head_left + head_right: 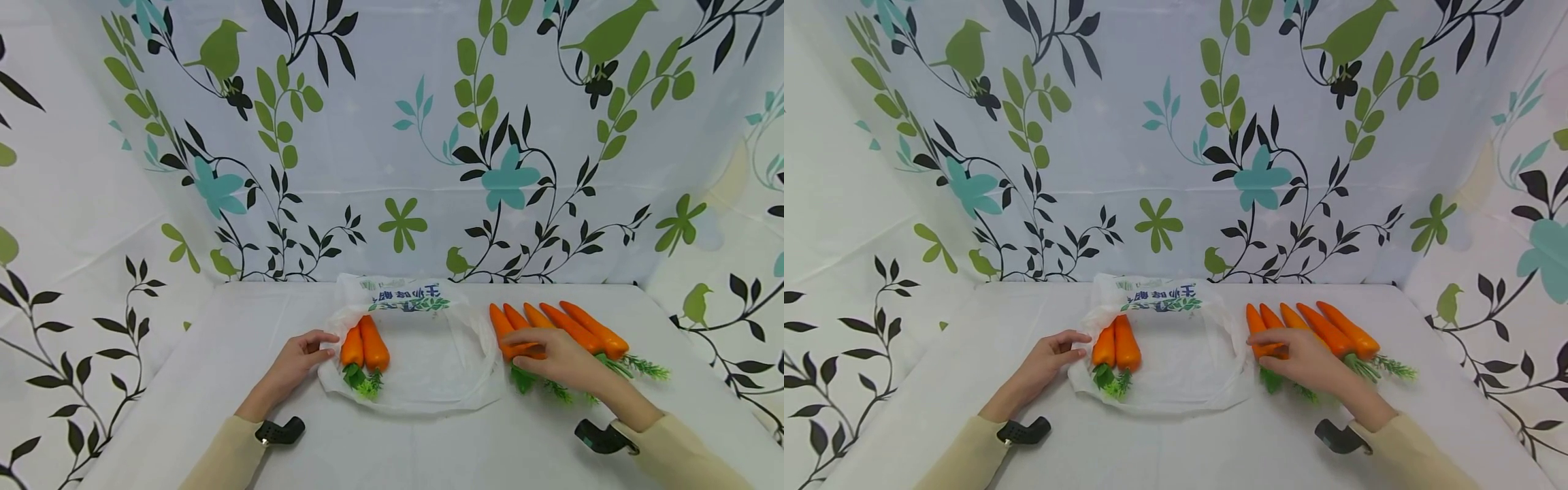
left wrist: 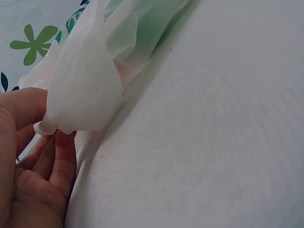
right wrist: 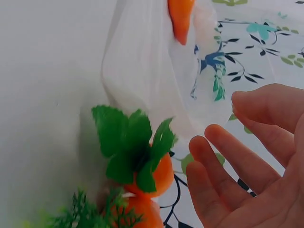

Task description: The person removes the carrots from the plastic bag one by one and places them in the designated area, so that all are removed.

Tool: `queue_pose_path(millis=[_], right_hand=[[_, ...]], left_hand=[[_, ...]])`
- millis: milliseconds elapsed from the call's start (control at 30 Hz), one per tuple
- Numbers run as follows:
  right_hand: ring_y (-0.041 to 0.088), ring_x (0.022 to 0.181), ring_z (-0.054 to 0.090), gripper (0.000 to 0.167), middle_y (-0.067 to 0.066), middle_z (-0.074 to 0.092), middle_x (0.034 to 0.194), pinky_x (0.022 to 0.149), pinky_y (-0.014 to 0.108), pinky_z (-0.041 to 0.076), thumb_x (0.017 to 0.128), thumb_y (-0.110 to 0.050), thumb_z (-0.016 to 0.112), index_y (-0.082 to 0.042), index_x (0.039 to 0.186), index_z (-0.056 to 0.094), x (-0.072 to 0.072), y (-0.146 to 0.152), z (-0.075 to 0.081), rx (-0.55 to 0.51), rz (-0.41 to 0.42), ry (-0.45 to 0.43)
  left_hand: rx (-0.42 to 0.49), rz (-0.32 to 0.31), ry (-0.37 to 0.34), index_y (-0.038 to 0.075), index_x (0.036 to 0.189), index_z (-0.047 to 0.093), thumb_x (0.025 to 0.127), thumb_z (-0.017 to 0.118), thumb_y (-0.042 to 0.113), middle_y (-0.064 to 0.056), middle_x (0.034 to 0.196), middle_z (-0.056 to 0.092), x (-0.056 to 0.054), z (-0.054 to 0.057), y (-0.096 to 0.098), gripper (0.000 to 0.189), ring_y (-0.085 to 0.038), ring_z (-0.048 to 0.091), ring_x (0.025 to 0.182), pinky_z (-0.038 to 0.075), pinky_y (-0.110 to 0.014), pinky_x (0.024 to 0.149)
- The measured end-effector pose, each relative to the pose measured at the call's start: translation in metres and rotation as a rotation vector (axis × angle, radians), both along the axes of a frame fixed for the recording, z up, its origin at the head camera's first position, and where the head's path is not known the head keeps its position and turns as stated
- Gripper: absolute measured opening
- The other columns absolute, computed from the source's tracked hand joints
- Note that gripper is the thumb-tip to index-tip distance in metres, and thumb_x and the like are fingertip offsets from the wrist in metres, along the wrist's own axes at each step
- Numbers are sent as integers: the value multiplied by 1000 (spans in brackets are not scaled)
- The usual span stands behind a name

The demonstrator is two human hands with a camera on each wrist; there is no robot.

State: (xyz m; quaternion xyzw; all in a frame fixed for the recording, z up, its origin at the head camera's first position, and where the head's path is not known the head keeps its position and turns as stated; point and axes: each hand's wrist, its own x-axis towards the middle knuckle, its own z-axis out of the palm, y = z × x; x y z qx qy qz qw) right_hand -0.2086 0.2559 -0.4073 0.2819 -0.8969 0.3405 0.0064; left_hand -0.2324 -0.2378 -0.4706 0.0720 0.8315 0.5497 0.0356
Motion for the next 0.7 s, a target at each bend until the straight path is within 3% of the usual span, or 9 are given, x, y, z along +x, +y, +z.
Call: queue_pose_path(millis=[200, 500, 700], right_hand=[[19, 101, 65, 30, 0, 69, 120, 84, 33, 55, 92, -12, 72, -13, 122, 71, -6, -17, -2, -17, 36, -42], [26, 106, 64, 30, 0, 68, 122, 90, 37, 54, 94, -11, 68, -9, 123, 69, -14, -48, 0, -55, 99, -91], [31, 109, 63, 31, 6, 68, 122, 91, 39, 53, 95, -13, 67, -6, 125, 68, -22, -66, 0, -69, 163, -118]], left_hand=[[-11, -7, 2, 11, 118, 71, 94, 70, 16, -9, 122, 59, -2, -2, -1, 25, -25, 43, 110, 37, -34, 97], [10, -21, -10, 10, 118, 71, 93, 70, 17, -9, 121, 59, -1, 1, 0, 26, -24, 43, 111, 37, -30, 97], [14, -22, -18, 9, 120, 70, 94, 69, 13, -10, 129, 58, -2, -1, -1, 26, -24, 44, 119, 36, -39, 105]])
